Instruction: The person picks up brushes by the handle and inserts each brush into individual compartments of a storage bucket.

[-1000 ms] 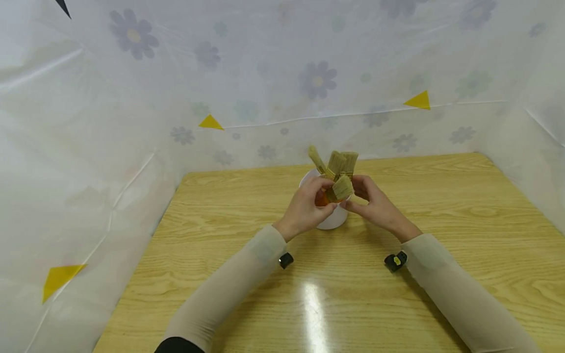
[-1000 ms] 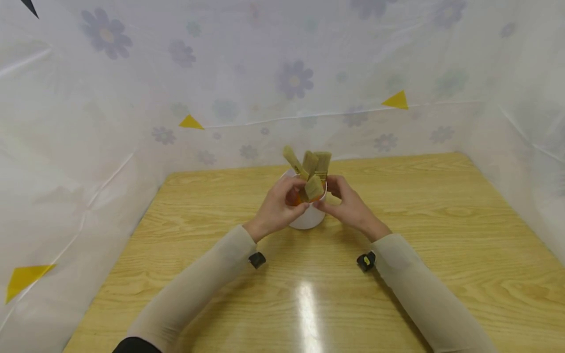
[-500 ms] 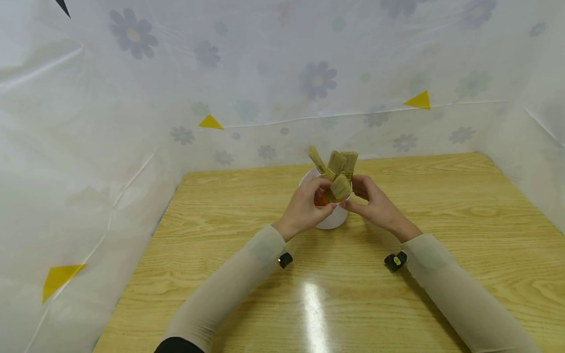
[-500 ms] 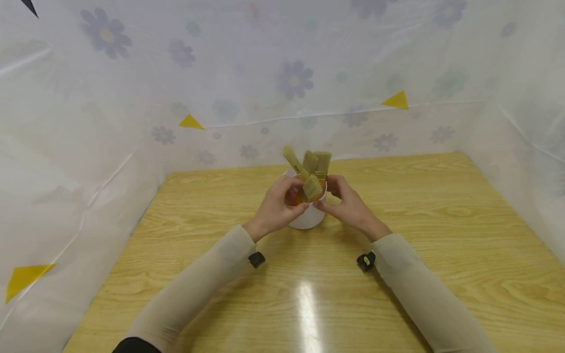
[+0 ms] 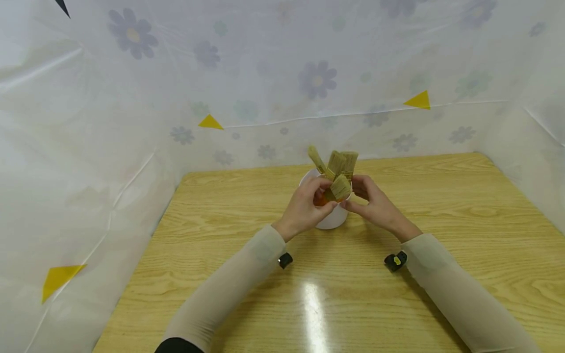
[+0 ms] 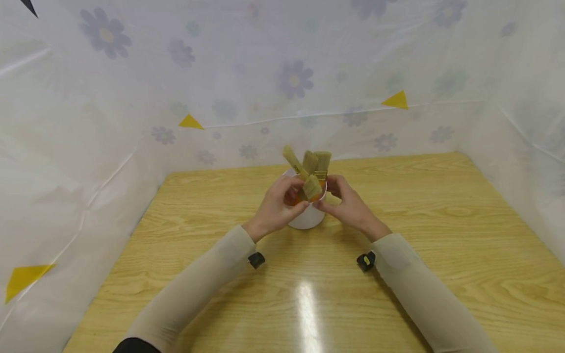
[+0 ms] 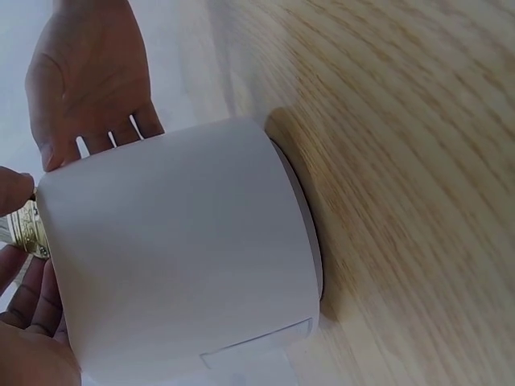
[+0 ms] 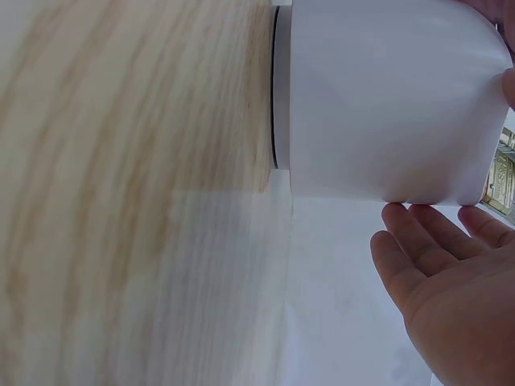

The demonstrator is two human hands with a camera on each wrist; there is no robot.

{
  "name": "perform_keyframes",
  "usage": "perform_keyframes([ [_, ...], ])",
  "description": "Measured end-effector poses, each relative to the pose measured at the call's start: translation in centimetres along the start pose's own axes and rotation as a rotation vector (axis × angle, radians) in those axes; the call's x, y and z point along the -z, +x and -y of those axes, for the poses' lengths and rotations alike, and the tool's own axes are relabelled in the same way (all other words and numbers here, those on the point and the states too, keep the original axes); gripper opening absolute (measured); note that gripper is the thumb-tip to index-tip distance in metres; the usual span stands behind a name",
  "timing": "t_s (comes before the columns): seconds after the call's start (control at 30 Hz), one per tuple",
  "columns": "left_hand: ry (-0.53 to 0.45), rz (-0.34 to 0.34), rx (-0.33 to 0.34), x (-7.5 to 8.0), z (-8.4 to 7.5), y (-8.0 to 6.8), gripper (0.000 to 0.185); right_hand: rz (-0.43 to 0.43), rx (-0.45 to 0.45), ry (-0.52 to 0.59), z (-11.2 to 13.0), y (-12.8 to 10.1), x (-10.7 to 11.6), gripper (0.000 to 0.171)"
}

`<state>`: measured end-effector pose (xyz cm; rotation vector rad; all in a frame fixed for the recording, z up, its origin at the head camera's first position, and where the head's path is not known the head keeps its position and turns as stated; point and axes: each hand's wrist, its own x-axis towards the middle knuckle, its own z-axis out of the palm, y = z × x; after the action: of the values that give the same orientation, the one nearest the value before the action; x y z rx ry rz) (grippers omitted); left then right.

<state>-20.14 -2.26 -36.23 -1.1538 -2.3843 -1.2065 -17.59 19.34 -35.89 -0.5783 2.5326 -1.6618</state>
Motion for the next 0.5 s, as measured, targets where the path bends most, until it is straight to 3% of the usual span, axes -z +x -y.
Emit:
perform_keyframes([
  [0.5,0.008,-0.01,-0.003,-0.04,0.17,0.0,0.035,0.003,-0.004,0.006,0.12,-0.04,0.0,0.065],
])
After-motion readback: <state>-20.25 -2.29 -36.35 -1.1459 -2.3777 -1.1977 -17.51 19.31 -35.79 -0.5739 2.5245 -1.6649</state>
